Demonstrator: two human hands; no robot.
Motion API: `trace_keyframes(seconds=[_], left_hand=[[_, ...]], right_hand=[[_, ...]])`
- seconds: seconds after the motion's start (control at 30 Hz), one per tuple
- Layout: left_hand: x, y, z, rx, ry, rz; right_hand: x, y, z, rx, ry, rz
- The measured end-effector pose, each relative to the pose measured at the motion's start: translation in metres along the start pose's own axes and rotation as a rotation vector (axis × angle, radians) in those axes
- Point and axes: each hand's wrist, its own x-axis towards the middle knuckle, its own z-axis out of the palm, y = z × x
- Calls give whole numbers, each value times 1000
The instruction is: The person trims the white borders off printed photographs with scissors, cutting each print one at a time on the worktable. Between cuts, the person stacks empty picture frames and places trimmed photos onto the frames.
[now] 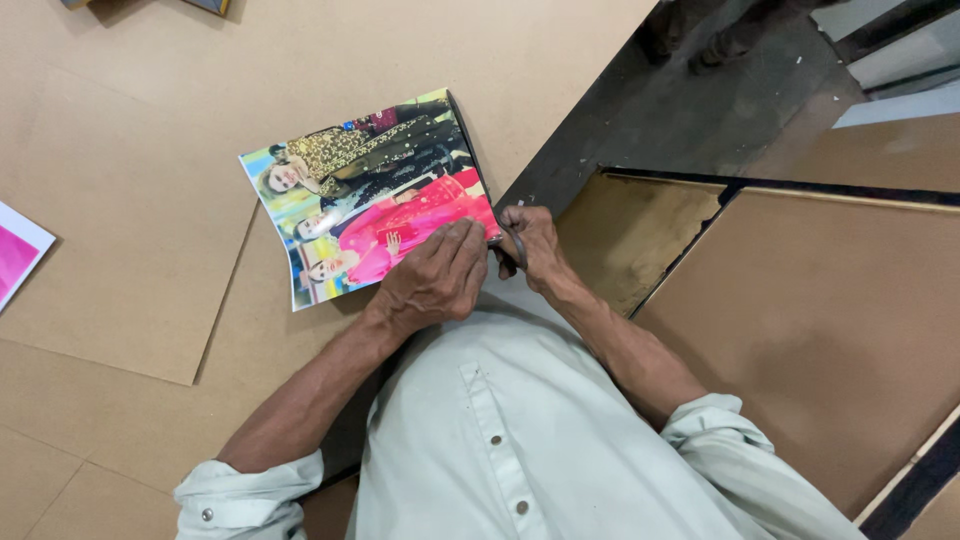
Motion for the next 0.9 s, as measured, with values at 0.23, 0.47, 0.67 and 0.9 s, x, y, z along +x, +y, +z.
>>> trace_keyframes(seconds=[0.23, 0.47, 0.67, 0.9], left_hand=[[-8, -1, -12, -15, 20, 18], [8, -19, -75, 40, 158, -161], [18, -74, -159, -284, 649, -635], [10, -251, -160, -236, 988, -1082]], right_hand=[[1, -14, 11, -3, 46, 68], [10, -58, 26, -333, 229, -17], [63, -147, 15, -1127, 363, -153], [188, -210, -2, -1585, 192, -430]])
